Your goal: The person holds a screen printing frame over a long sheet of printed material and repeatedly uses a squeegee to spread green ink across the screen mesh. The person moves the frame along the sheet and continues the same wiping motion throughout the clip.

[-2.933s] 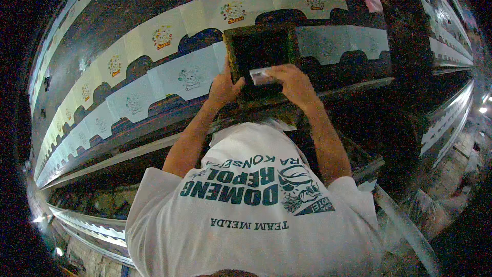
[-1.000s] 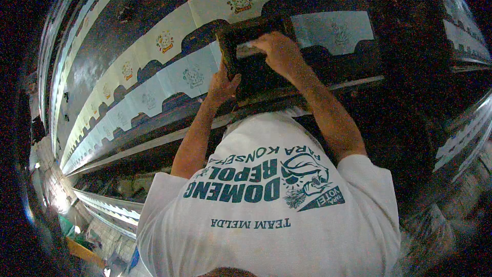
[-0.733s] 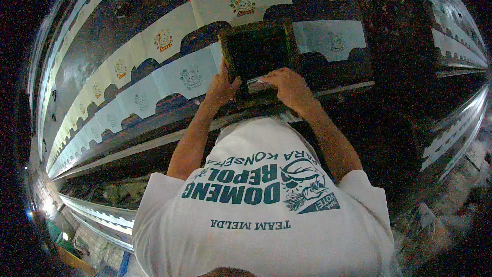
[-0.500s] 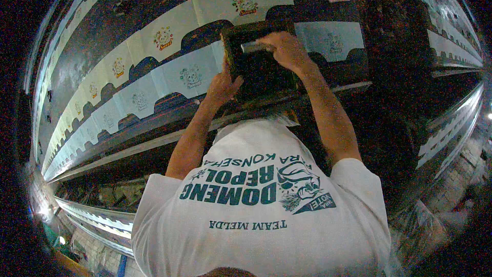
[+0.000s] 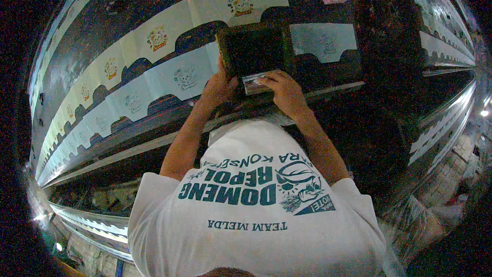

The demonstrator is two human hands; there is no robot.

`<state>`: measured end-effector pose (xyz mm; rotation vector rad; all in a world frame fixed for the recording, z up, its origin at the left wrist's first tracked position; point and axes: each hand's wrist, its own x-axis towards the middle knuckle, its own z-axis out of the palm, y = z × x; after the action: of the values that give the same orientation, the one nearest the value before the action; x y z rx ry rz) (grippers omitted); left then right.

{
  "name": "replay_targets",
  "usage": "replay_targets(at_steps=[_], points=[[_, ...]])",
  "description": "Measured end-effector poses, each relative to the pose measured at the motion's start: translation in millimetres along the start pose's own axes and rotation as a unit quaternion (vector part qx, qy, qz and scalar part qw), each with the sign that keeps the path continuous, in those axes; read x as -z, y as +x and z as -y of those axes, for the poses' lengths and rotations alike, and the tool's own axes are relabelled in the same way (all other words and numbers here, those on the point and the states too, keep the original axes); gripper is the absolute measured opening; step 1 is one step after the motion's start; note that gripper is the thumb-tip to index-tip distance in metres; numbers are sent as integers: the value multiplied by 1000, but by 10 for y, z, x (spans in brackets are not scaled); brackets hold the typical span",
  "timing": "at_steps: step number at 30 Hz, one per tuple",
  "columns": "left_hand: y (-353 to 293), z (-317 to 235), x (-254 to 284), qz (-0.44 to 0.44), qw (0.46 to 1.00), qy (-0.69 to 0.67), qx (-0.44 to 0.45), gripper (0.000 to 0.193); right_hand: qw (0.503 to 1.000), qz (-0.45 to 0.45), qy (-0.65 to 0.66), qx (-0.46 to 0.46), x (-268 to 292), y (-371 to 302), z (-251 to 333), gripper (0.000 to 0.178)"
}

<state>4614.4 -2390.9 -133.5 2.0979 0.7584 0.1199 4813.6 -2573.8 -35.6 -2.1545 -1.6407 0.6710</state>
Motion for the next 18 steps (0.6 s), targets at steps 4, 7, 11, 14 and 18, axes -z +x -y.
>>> replay_targets(at_steps=[4,7,11,14,18], points=[[-6,-8,33,42,995,-31,81,110,999,-20,-13,30,14,17,-28,60],[-39,-124,86,-1,998,61,6,108,999,-19,-5,48,69,2,-90,54],[-7,-455,40,12,998,-19,67,107,998,-25,4,58,305,-108,-297,56],[238,-752,-187,-3,999,9,51,110,998,-23,11,49,594,-220,-612,61],[660,-1159,-716,11,998,2,65,112,998,-39,-10,48,984,-449,-1209,64]])
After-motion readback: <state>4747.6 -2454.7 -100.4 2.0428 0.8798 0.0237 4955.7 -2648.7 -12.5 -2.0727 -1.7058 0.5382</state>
